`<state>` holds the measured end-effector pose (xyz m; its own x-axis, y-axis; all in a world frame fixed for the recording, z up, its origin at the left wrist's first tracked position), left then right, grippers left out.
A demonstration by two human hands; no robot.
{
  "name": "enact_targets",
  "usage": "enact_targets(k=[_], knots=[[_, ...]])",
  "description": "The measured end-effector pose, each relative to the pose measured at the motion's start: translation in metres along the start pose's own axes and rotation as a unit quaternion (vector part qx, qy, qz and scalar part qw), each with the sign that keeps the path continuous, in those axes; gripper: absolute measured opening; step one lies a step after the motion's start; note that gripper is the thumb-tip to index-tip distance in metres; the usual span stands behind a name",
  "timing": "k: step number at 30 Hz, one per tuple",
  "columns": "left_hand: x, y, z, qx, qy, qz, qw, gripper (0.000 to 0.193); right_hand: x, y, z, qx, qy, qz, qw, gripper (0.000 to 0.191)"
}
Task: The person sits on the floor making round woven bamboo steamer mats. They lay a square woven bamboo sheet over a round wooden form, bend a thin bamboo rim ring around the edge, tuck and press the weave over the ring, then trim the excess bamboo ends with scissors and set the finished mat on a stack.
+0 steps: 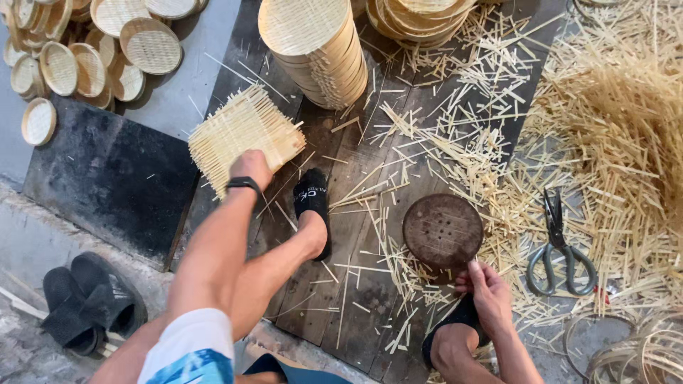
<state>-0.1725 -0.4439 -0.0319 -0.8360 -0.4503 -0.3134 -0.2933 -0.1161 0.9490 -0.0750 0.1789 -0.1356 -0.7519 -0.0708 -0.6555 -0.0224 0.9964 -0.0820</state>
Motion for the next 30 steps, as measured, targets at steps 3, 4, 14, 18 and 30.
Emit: enact_targets(k=[3, 4, 14, 18, 30], knots=[[0.005, 0.035, -0.013, -0.079, -0.013, 0.003, 0.997, 0.018, 0.002, 0.005, 0.006, 0.056, 0.024, -0.027, 0.998, 0.036], [0.007, 0.055, -0.012, -0.056, -0.007, 0.005, 0.998, 0.015, 0.003, 0.005, 0.007, 0.070, 0.030, -0.037, 0.996, 0.034], [-0.182, 0.150, 0.265, -0.140, -0.570, 0.170, 0.792, 0.007, -0.026, 0.000, -0.054, 0.129, 0.059, -0.020, 0.990, 0.045], [-0.297, 0.068, 0.354, -0.119, -0.635, 0.116, 0.754, 0.035, -0.024, -0.020, -0.086, 0.323, -0.015, -0.101, 0.941, 0.044], [-0.167, -0.072, 0.268, -0.508, -0.079, -0.062, 0.856, 0.061, -0.009, 0.005, -0.077, 0.049, 0.090, 0.040, 0.994, 0.029]])
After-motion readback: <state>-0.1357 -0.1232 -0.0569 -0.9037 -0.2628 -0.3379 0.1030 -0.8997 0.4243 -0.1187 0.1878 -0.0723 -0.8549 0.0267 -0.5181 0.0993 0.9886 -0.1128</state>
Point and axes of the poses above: each hand's wrist, its own x-axis towards the middle knuckle, its own y-axis out of the back of the hand, z = x × y, the point moved 9 cm from there along x, towards the middle knuckle, and after that the axes turned 1 degree about -z, right-handed, at the moved point
